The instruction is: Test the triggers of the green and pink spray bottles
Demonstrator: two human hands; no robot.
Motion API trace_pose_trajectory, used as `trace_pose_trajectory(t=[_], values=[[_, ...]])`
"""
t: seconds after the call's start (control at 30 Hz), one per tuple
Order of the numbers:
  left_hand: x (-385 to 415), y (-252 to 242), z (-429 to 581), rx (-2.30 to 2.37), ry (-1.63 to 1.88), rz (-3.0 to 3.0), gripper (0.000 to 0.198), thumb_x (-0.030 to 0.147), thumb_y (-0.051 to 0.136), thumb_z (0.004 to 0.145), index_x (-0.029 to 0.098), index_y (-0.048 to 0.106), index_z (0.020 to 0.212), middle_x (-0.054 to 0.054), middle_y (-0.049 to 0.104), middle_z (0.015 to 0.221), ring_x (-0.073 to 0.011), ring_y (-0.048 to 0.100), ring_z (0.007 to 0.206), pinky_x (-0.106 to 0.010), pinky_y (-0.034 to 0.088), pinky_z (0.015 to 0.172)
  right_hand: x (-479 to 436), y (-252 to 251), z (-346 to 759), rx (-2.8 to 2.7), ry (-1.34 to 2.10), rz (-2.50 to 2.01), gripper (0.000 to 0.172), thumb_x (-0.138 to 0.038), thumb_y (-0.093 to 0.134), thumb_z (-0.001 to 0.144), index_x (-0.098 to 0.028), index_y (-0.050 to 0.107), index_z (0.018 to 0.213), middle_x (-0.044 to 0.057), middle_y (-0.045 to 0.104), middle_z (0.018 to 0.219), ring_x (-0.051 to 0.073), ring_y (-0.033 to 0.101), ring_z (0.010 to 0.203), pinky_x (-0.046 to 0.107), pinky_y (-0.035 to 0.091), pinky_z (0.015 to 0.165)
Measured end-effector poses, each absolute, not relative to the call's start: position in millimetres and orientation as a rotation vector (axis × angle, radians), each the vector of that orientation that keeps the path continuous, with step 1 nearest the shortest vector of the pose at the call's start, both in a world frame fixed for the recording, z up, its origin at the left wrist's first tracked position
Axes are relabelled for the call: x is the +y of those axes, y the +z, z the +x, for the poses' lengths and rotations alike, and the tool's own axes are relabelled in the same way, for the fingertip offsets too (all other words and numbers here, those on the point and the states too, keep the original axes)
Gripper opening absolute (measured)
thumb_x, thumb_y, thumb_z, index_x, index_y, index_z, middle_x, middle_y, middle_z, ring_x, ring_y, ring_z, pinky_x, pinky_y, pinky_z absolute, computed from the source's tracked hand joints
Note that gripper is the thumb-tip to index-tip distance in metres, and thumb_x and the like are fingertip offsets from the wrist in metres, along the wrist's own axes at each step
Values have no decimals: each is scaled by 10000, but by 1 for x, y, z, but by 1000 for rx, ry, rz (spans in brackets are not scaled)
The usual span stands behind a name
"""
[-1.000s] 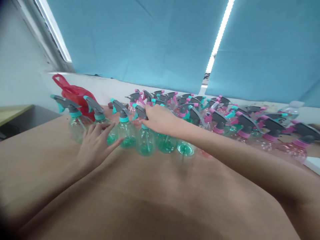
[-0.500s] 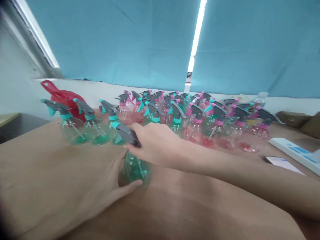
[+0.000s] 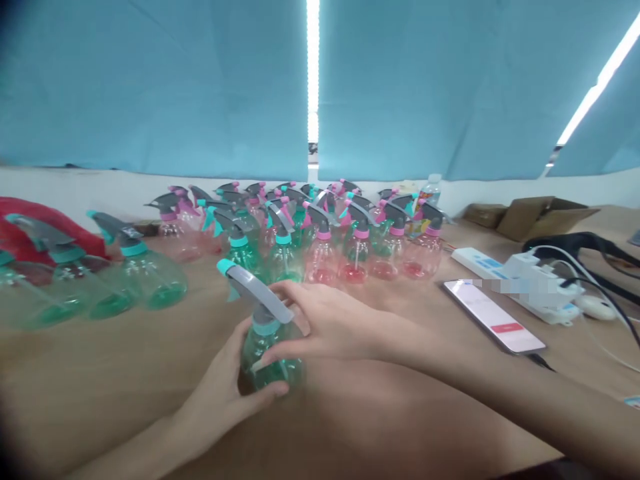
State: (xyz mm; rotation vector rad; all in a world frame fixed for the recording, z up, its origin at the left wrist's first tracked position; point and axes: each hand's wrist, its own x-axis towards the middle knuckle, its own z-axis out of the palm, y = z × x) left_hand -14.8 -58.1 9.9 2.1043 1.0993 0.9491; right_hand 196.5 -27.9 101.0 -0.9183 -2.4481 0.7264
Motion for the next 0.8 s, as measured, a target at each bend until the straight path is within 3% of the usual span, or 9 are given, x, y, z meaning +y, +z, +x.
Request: trace_pose_trajectory(t=[0.17,0.4,0.63,0.8], values=[[-42,2,16,981,904,2191,784,455,742,762,290,300,1388,-129,452,1371,-363,437,1270,-581,377,1014,-20,77,207,-2197,882,-866,447,-454,727,730,-203,560,1061,13,652,914,160,603,779,288,482,648],[-18,-4,49,882,927,2223,969,508,730,768,261,109,1470,-168,407,1396,-390,345,1327,-605,330,1041,-11,73,212,-1950,852,-974,239,-418,656,801,-215,617,922,-7,630,754,157,581,684,307,477,611],[-4,0,54,837,918,2282,971,531,767,716,279,182,1449,-154,311,1476,-413,305,1346,-594,353,1031,-1,77,223,-1815,998,-802,368,-368,685,794,-233,573,1117,30,644,1010,185,612,885,334,516,789],[-1,-2,45,878,875,2383,1035,597,749,702,279,133,1470,-155,357,1456,-412,385,1292,-606,359,1008,8,70,213,-1708,1148,-707,176,-269,606,833,-206,564,992,39,616,985,158,594,819,352,512,792]])
